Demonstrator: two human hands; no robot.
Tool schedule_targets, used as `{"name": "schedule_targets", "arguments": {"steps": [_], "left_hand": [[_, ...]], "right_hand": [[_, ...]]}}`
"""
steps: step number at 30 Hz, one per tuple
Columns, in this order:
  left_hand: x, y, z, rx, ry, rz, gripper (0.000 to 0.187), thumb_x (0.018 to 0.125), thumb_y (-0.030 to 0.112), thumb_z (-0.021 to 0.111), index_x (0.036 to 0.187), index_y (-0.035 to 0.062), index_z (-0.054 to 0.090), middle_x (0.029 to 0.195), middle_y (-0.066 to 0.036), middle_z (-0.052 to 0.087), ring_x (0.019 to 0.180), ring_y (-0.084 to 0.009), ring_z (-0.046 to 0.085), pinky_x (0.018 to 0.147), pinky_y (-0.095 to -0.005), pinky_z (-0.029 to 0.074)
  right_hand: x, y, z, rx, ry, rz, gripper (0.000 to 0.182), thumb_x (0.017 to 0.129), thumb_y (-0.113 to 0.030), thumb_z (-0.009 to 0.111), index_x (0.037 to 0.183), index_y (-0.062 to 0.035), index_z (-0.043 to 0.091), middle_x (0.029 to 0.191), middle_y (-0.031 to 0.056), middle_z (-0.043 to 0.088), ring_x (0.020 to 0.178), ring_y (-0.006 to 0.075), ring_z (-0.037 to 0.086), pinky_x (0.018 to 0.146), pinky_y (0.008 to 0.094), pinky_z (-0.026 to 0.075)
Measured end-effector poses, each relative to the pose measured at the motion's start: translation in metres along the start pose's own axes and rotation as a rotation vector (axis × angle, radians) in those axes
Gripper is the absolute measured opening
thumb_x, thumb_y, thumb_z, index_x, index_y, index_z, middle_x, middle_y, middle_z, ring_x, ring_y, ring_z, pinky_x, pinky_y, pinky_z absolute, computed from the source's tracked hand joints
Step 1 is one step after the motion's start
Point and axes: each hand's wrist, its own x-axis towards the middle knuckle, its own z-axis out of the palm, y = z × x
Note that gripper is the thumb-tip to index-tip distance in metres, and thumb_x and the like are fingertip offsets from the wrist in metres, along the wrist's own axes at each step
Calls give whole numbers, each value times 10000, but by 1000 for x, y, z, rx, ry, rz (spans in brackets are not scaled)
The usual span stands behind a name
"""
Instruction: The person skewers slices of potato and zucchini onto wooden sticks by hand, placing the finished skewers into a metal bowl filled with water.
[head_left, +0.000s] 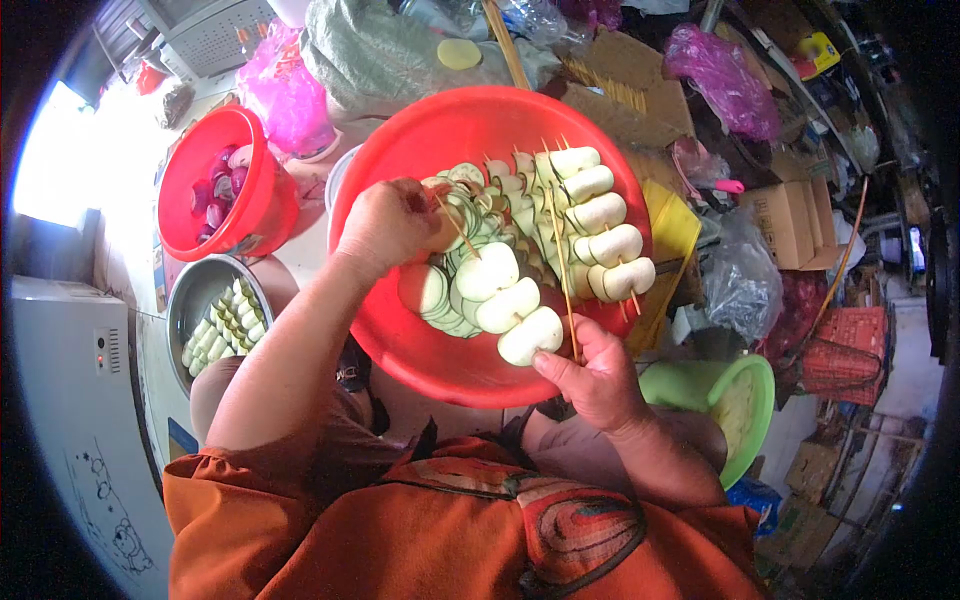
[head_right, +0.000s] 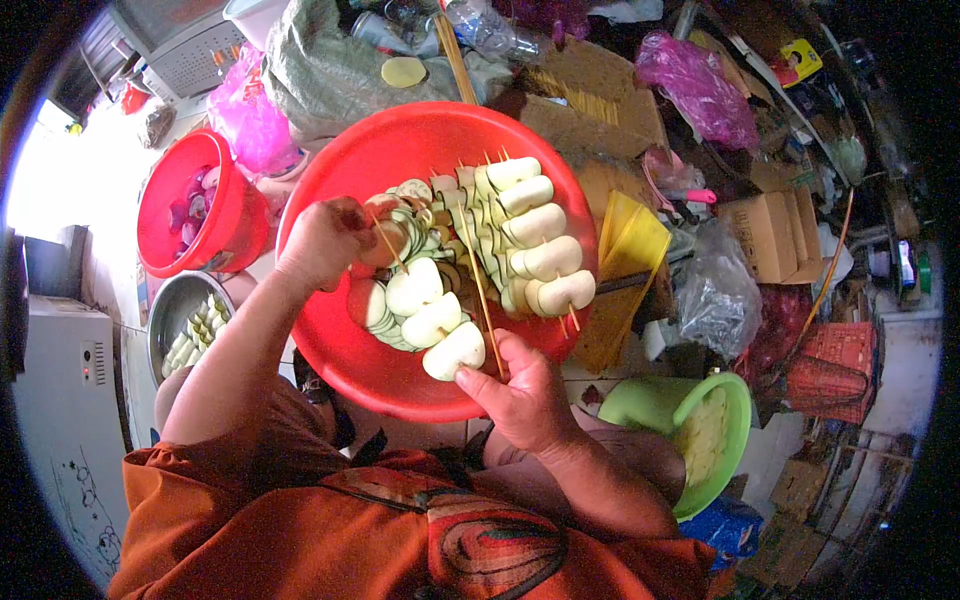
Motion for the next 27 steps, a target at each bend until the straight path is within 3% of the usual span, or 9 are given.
{"name": "schedule_targets", "arguments": {"steps": [1,3,4,11,17,24,27], "left_hand": [[6,-5,-1,1,0,1,128,782,166,610,801,41,590,715,-110,639,686,-237,647,639,-350,523],[13,-8,-5,-792,-94,-124,95,778,124,629,765,57,563,688,-61,601,625,-183,606,608,-312,512],[12,-8,-5,-922,-70,-156,66,786,37,582,770,84,539,749,-35,588,664,-172,606,591,-313,523],[10,1,-12,-1218,-18,-158,86,831,112,533,894,60,560,819,-61,604,731,-187,610,619,-317,511],[16,-7,-13,-1258,18,-179,152,838,111,507,958,23,538,885,-89,612,773,-214,618,618,-334,510],[11,1,-17,-1269,57,-187,148,839,113,521,966,38,534,899,-84,610,805,-209,622,644,-337,522],[10,4,-17,-1326,98,-148,164,799,90,557,955,45,535,864,-91,573,797,-220,602,592,-336,495]], "right_hand": [[0,0,0,12,-3,2,283,848,-62,598,1115,6,537,1026,50,621,930,105,580,853,262,459],[0,-2,0,6,2,-9,284,847,-63,599,1117,4,537,1024,49,621,928,103,579,851,260,459],[0,-2,0,-2,7,-18,286,847,-64,601,1118,3,537,1023,47,621,925,100,579,848,258,459],[-2,-4,-2,-2,10,-6,293,846,-69,601,1122,4,536,1019,47,622,919,97,579,850,259,459],[-3,-5,-1,-17,1,6,295,844,-71,602,1121,4,537,1020,44,621,921,102,577,854,262,457],[-2,-5,0,-20,-21,15,286,844,-67,603,1114,2,538,1025,43,615,928,106,571,862,265,451],[-3,-6,-1,-35,-28,28,284,844,-68,606,1110,2,538,1026,44,613,931,108,570,861,266,452]]}}
